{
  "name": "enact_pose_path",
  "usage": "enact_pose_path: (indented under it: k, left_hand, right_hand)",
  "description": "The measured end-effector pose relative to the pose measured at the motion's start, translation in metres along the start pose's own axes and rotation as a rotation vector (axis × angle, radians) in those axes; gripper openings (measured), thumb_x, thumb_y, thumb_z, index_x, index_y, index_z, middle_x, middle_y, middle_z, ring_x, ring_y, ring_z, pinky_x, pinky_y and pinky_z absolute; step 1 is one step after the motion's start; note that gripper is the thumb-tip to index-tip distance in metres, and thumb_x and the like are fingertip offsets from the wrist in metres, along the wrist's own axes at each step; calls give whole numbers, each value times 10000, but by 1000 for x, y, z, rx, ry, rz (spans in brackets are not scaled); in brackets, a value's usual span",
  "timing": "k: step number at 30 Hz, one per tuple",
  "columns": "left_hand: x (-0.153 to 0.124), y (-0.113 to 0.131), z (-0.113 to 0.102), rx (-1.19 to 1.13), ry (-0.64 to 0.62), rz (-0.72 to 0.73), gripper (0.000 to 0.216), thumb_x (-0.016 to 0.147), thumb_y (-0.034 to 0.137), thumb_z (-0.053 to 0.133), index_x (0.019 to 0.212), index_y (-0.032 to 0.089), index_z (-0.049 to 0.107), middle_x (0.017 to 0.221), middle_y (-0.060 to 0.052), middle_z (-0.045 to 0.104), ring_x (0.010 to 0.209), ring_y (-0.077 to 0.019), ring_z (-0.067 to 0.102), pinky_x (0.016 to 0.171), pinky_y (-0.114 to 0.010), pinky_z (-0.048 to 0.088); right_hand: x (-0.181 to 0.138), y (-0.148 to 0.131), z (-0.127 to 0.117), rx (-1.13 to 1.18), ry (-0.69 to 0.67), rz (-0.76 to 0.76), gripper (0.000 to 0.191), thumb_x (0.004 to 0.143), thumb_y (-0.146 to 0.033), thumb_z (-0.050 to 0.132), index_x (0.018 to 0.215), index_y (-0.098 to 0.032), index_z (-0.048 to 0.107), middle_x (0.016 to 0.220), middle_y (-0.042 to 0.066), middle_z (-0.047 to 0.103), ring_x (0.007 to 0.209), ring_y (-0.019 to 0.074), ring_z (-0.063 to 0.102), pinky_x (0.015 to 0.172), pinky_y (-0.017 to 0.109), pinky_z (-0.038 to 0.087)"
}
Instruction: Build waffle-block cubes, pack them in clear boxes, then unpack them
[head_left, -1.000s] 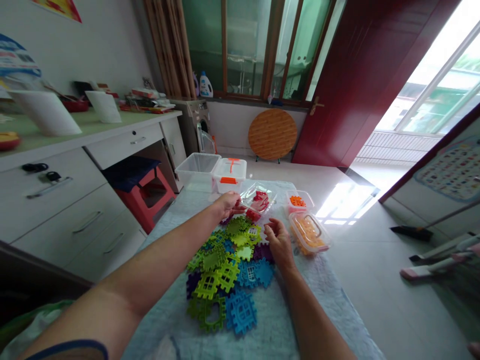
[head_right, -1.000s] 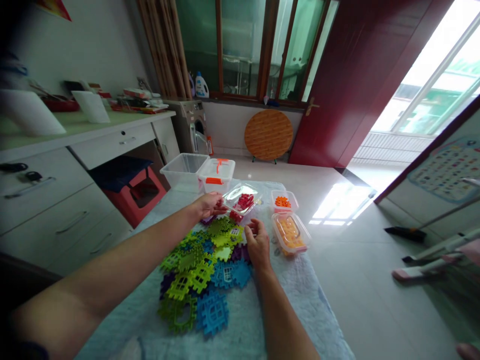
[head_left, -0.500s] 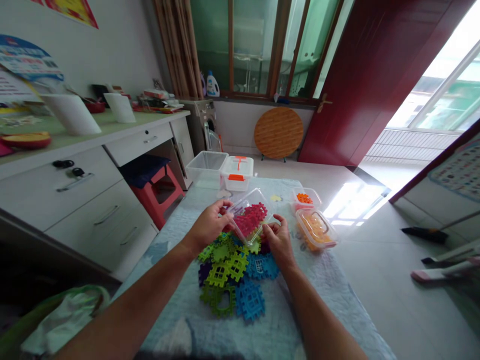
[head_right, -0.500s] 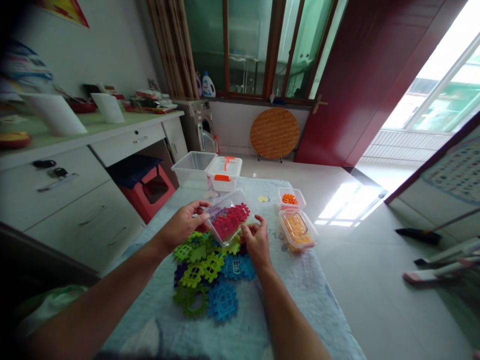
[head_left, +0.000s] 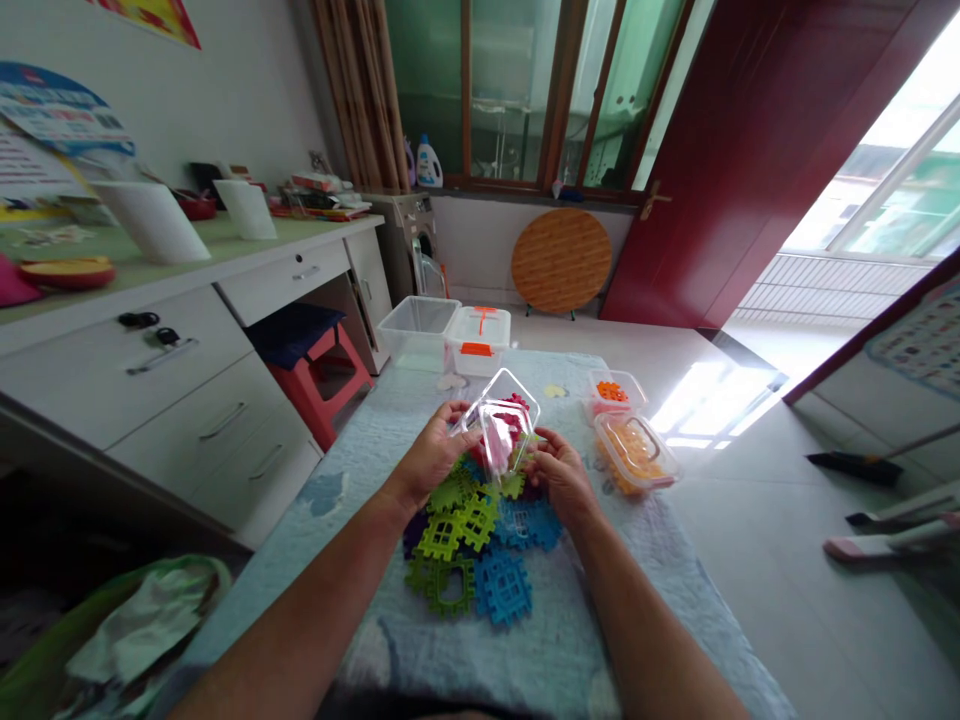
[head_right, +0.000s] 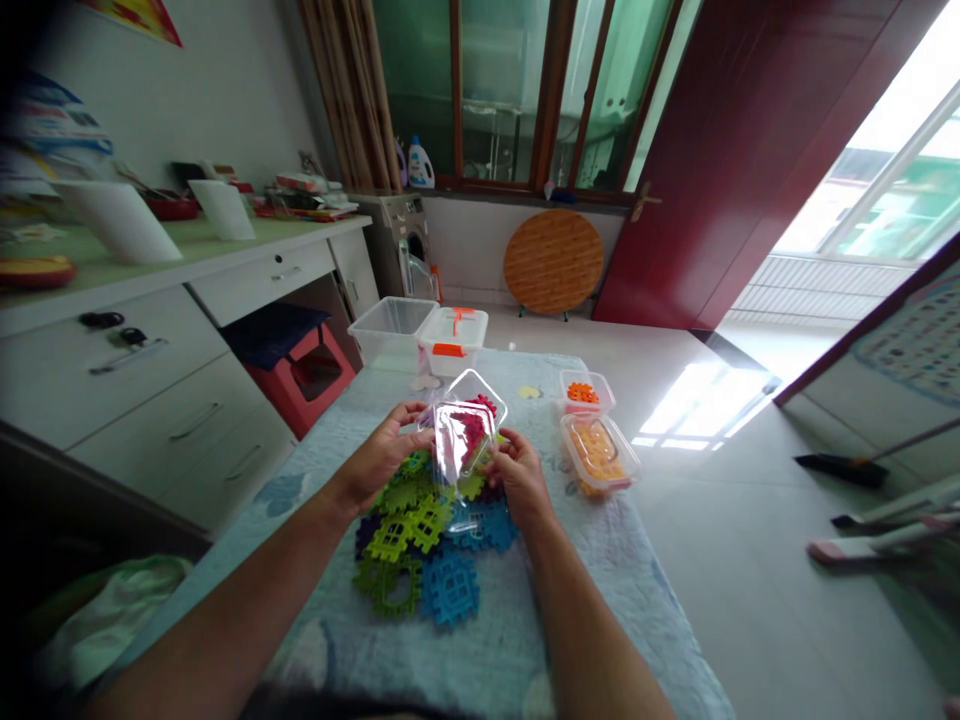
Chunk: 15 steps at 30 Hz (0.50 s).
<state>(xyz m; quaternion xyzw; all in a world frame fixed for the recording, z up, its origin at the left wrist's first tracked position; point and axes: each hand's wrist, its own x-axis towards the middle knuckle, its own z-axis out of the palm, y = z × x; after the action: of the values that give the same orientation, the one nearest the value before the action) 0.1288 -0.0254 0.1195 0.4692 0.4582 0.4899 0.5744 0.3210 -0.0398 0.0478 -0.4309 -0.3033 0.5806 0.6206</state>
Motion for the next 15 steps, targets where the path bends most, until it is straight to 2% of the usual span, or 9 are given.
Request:
enact_pose_path:
  k: [2,4,6,8,10,12,15]
  left_hand:
    - [2,0,0,-37,26,-49,371,677,165,716,1035,211,630,1013,-38,662,780,-151,630,722,-249,501]
    - [2,-1,-1,-59,75,-36,396,649,155,720,1033,206,635,1029,-46,656,817,-161,635,739,-257,510]
    - [-1,-1,-5,-60,99,38,444,624,164,742,1053,209,636,1084,-61,645,927,-196,642,817,-293,523]
    - [-7,-1,-12,0,62,143,487,634,195,755,1103,217,628,1148,-79,631,1060,-241,625,927,-354,510]
    - [-16,1,-20,169,30,289,484,672,222,746,1141,235,628,1255,-93,587,1199,-272,567,1045,-411,445]
    - [-26,3,-27,432,19,446,457,709,218,721,1156,263,636,1379,-88,501,1314,-282,477,1129,-444,361]
    - [-40,5,-32,760,-40,600,455,747,176,672,1185,289,617,1473,-80,399,1365,-283,422,1138,-479,356]
  right_hand:
    - [0,-2,0,29,-12,13,470,550,-149,654,1006,-196,551,757,-49,638,415,58,490,346,169,326]
    - [0,-4,-3,46,-5,13,464,546,-137,610,1003,-202,562,777,-42,644,404,53,466,340,170,312]
    - [2,-8,-8,61,17,-2,453,557,-146,598,1005,-206,575,784,-38,638,401,47,444,342,171,306]
    - [4,-10,-13,82,36,-17,446,569,-157,606,1011,-207,583,792,-32,634,412,45,440,354,173,318]
    - [7,-12,-18,96,48,-19,444,570,-161,618,1011,-207,588,790,-27,633,438,55,463,372,180,346]
    - [9,-11,-21,99,56,-10,445,568,-160,625,1009,-208,589,788,-21,636,472,74,501,393,194,382]
    - [11,-8,-22,111,75,-6,432,566,-157,627,993,-208,589,776,-20,637,501,91,533,410,207,409]
